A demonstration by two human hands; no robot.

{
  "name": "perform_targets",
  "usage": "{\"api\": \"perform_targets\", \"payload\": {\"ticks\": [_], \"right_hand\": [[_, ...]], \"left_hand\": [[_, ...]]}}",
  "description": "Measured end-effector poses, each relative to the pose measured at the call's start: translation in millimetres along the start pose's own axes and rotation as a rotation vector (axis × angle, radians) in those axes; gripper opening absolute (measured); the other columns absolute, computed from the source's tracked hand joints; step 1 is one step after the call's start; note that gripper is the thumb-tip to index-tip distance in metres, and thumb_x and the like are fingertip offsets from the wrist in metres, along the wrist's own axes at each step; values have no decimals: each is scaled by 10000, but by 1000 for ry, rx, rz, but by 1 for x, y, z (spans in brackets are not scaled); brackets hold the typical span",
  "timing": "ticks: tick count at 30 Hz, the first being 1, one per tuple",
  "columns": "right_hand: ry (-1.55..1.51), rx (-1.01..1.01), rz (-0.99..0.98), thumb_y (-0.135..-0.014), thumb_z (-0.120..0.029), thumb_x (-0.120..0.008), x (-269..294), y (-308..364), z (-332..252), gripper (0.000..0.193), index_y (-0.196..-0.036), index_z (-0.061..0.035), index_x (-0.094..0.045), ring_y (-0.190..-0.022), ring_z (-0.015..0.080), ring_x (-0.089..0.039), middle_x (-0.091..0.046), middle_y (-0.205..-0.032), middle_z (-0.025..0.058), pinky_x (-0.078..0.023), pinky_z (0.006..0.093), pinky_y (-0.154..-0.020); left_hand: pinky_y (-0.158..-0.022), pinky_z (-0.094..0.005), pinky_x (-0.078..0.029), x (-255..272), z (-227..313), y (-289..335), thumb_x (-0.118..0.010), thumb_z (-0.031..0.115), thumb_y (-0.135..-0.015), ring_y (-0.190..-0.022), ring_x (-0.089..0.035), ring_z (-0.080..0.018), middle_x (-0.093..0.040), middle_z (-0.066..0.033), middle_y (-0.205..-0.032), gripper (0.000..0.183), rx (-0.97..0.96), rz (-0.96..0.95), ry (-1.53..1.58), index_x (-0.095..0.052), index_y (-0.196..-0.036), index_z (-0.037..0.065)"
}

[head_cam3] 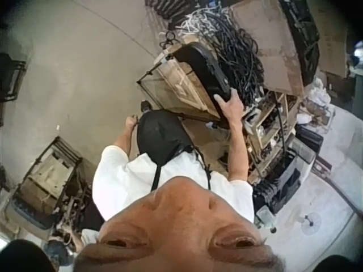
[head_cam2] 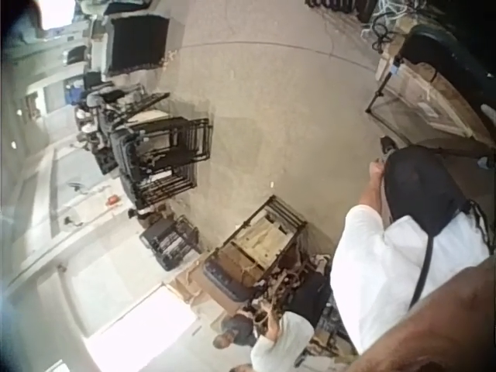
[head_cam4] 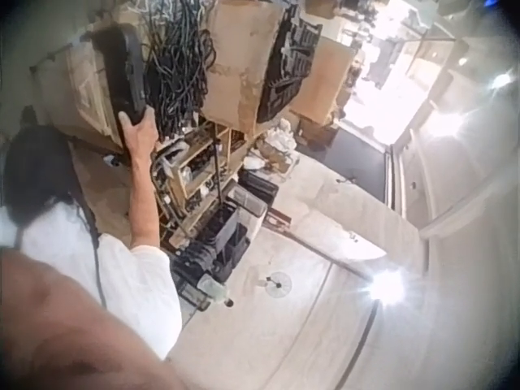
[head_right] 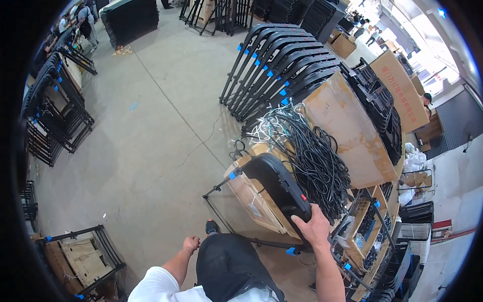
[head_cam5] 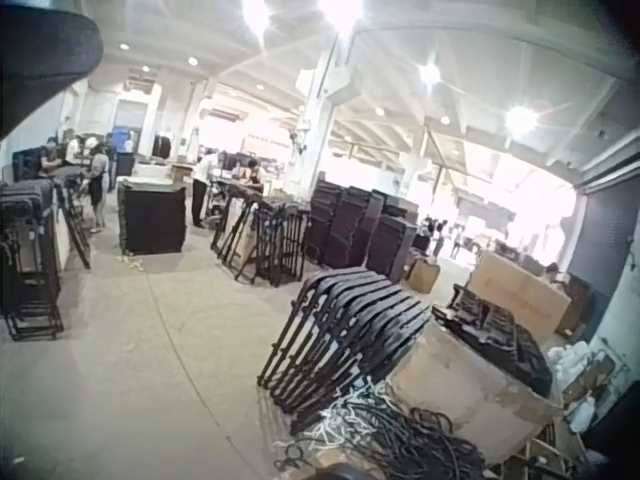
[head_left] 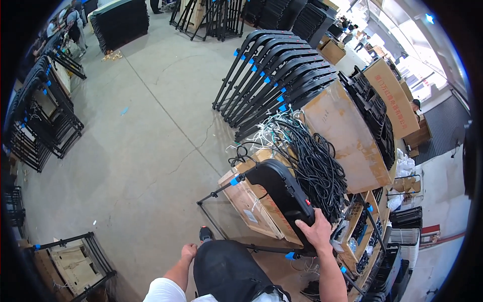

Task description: The user is assembling a control handle assembly for a piece of outdoor equipment, likely a lawn mower, by attaching wires, plastic housings, and screws using hand tools.

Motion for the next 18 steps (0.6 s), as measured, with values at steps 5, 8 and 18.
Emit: {"api": "perform_targets", "payload": {"ticks": [5, 8, 18], "right_hand": [[-109, 109, 110, -784, -373, -863, 15, 6, -7, 651, -1290, -51, -609, -1074, 371, -672, -678, -1154, 157, -536, 452, -895], [-213, 243, 276, -811, -195, -827, 29, 31, 2, 516, -1264, -48, -626, -1135, 356, -638, -653, -1225, 161, -501, 446, -971], [-526, 71, -40, -897, -177, -734, -11, 297, 189, 183, -1044, -71, -754, -919, 296, -726, -751, -976, 111, -566, 402, -822]], "left_hand": [[-690, -347, -590, -5, 3, 5, -601, 219, -971, -711, -717, -189, -767, -93, -876, 316, -47, 50, -114, -765, -1155, 22], [-1029, -444, -541, -14, 25, 18, -566, 333, -937, -1160, -705, -367, -751, -197, -1191, 394, -21, 43, -163, -791, -1163, 101], [-1030, -436, -538, -134, 62, 126, -587, 349, -946, -1174, -695, -370, -743, -210, -1198, 384, -227, 16, -384, -784, -1180, 118]]}}
Point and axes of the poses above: each hand's wrist, its own y-axis away from the middle knuckle, its own x-axis out of the back of the hand, z = x × y, the point moved 5 cm from there along -y, towards the middle knuckle
